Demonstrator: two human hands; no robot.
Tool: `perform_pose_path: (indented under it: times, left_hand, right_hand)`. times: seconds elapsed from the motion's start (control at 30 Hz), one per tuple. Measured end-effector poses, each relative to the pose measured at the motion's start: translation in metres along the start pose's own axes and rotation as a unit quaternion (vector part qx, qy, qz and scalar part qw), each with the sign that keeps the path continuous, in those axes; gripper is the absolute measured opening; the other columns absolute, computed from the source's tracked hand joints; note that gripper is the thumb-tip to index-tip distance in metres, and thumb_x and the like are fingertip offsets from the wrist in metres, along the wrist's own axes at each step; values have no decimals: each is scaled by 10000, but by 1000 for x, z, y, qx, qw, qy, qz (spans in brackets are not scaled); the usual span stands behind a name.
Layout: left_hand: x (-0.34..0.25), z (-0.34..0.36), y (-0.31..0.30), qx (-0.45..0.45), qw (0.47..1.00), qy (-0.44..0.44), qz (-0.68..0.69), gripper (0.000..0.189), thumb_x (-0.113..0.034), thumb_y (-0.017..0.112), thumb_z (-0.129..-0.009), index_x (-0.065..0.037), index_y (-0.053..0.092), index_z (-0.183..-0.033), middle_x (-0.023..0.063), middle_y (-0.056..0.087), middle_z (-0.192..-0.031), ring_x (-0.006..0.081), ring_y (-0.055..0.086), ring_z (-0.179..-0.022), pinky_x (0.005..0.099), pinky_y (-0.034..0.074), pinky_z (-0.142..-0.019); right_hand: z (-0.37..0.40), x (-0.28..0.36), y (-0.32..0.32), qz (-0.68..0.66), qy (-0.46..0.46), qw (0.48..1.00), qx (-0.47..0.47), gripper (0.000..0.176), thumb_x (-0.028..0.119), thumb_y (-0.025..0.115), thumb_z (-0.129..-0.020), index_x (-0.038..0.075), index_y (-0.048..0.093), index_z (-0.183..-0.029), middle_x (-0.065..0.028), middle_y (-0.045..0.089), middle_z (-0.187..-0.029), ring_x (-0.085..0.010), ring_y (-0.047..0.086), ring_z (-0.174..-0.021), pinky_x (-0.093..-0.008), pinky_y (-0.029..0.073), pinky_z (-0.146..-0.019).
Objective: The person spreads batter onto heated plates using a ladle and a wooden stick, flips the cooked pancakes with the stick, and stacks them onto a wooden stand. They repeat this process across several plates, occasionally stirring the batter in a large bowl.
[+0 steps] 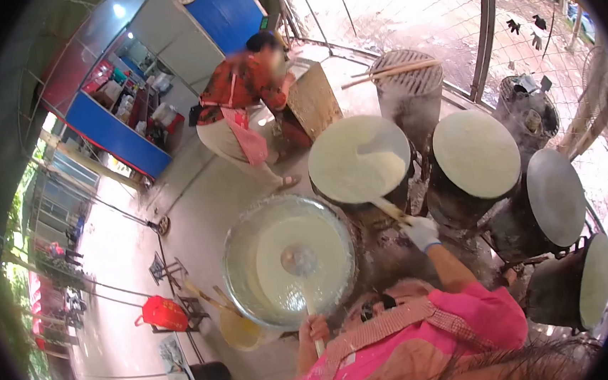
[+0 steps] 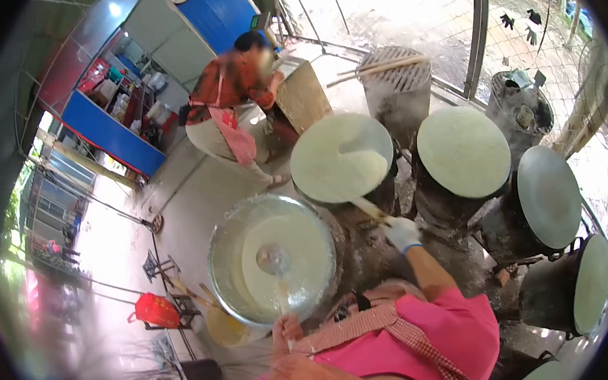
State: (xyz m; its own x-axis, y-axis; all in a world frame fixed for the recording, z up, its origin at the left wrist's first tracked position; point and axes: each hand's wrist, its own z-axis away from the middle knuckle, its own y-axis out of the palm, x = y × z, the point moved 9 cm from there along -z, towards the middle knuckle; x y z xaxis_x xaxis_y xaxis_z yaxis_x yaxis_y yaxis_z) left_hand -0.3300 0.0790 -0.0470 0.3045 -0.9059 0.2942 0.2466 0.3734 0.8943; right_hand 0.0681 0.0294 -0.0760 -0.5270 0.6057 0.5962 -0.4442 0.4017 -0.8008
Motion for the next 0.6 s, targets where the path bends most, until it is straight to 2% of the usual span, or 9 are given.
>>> perform_pose_path:
  times: [0.1,0.23,0.3,0.33,0.37,0.43,0.5,0.57,0.6]
  left_hand:
    - [6,0,7,47,994,-23,-92,292,-171,455,-901,-97,374,-631,-20,301,-489,84,341,-406,215,304,-364]
    - [13,-12,17,-146,974,154,-83,257,-171,431,-930,-105,359,-692,-42,283,-538,46,284,-425,202,273,-372]
    - [7,-17,18,-159,972,145,-92,261,-176,424,-935,-111,347,-694,-50,281,-558,32,277,-439,192,262,-376]
    - [9,-16,12,-150,978,102,-100,260,-178,422,-936,-112,354,-694,-47,283,-551,39,282,-428,198,255,-366]
    - [-2,-11,-4,-147,978,101,-109,260,-178,422,-936,-112,354,-694,-47,283,-551,39,282,-428,198,255,-366]
    - [-1,-32,-3,83,986,-82,-117,251,-173,420,-936,-111,360,-701,-43,285,-552,47,287,-417,205,251,-357]
    - [2,-27,-14,1,995,-66,-70,262,-175,438,-924,-112,364,-681,-38,285,-528,57,287,-398,206,253,-350]
    - [11,-59,2,-186,978,56,79,288,-189,474,-902,-116,358,-649,-38,279,-494,59,280,-386,200,259,-352]
    - [12,-59,14,-239,962,132,-2,302,-177,463,-898,-111,349,-625,-33,281,-475,63,282,-375,203,270,-346]
  right_hand:
    - [-44,-65,-34,-75,148,986,-23,331,431,525,-827,152,672,-931,-127,649,-818,-325,622,-792,-401,488,-713]
    - [-77,11,-54,-42,-23,987,-155,309,383,536,-814,116,656,-914,-148,639,-794,-352,613,-759,-438,479,-661]
    - [-41,14,-16,121,-118,984,-50,313,421,563,-793,170,688,-931,-151,628,-739,-329,620,-731,-429,491,-654]
    - [-16,1,-17,76,-60,995,29,326,437,549,-807,182,676,-967,-149,623,-719,-331,618,-705,-428,491,-641]
    - [-7,-27,-23,74,-21,997,4,328,441,543,-817,193,670,-991,-149,625,-731,-323,622,-713,-413,492,-653]
    - [-43,-81,-30,-39,26,998,-52,344,445,537,-816,179,668,-991,-156,631,-759,-327,624,-742,-399,491,-683]
    - [-85,-44,-77,-36,53,991,-121,292,392,550,-828,149,667,-940,-153,634,-768,-347,611,-741,-432,476,-675]
    - [-117,-10,-79,-77,15,986,-145,265,333,542,-835,101,651,-902,-145,638,-778,-370,601,-744,-433,474,-681]
    - [-114,-1,-67,-20,12,996,-88,239,316,539,-831,103,640,-868,-159,627,-762,-361,600,-733,-448,466,-674]
